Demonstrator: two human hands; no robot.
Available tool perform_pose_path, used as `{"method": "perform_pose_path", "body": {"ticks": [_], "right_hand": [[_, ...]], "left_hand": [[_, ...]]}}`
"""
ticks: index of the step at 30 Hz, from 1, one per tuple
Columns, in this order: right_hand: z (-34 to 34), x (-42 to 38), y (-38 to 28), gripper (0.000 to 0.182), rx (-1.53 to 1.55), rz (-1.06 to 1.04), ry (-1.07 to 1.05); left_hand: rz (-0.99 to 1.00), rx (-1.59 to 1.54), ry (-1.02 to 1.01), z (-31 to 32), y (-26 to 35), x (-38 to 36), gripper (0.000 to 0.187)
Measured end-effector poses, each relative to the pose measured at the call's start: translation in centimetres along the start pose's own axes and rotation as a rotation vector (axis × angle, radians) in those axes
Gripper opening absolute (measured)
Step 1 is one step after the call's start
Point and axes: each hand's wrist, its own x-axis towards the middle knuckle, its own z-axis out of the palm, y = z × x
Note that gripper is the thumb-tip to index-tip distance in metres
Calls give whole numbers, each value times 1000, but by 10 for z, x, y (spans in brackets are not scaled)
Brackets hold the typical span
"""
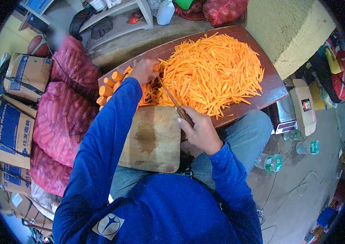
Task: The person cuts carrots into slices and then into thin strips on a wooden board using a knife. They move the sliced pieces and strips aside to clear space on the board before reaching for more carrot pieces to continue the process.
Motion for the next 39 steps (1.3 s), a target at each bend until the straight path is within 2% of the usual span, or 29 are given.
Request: {"method": "perform_pose_path", "body": {"ticks": [6, 11, 13, 15, 17, 19, 20, 22, 23, 25, 29, 31, 32, 34, 35, 39], "right_hand": [[0, 0, 1, 34, 19, 4, 15], [0, -1, 7, 34, -6, -53, 62], [-1, 0, 2, 34, -24, -6, 12], [2, -2, 3, 34, -4, -39, -11], [2, -4, -1, 34, 14, -73, -39], [-5, -6, -18, 33, 87, 146, -281], [-4, -7, -24, 33, 80, 144, -298], [0, -8, -34, 32, 214, 277, -375], [1, -8, -39, 32, 206, 274, -395], [4, -10, -47, 33, 200, 454, -467], [18, -17, -55, 32, 224, 480, -515], [26, -21, -51, 28, 55, 201, -550], [28, -23, -52, 28, 46, 206, -557], [31, -23, -66, 25, -25, 123, -551], [31, -21, -70, 26, -41, 198, -605], [31, -27, -80, 28, -52, 266, -677]], "left_hand": [[-23, -195, 70, -10, -2, -16, 55], [107, -386, 351, -33, 4, -78, 46], [28, -401, 289, -55, 30, -127, 39], [156, -526, 293, -24, 25, -171, 47], [292, -496, 143, -18, 26, -220, 45], [289, -523, 123, -12, 40, -259, 45], [293, -547, 98, -10, 44, -270, 46], [293, -490, 150, -8, 42, -282, 45], [307, -424, 191, -7, 41, -288, 44], [244, -401, 237, -12, 43, -292, 46], [71, -395, 365, -12, 56, -305, 48], [-2, -431, 372, -3, 60, -312, 51], [-66, -453, 378, 1, 60, -314, 54], [-55, -463, 380, 4, 61, -317, 53], [-38, -461, 380, 6, 61, -318, 53], [46, -492, 400, 19, 51, -323, 45]]}}
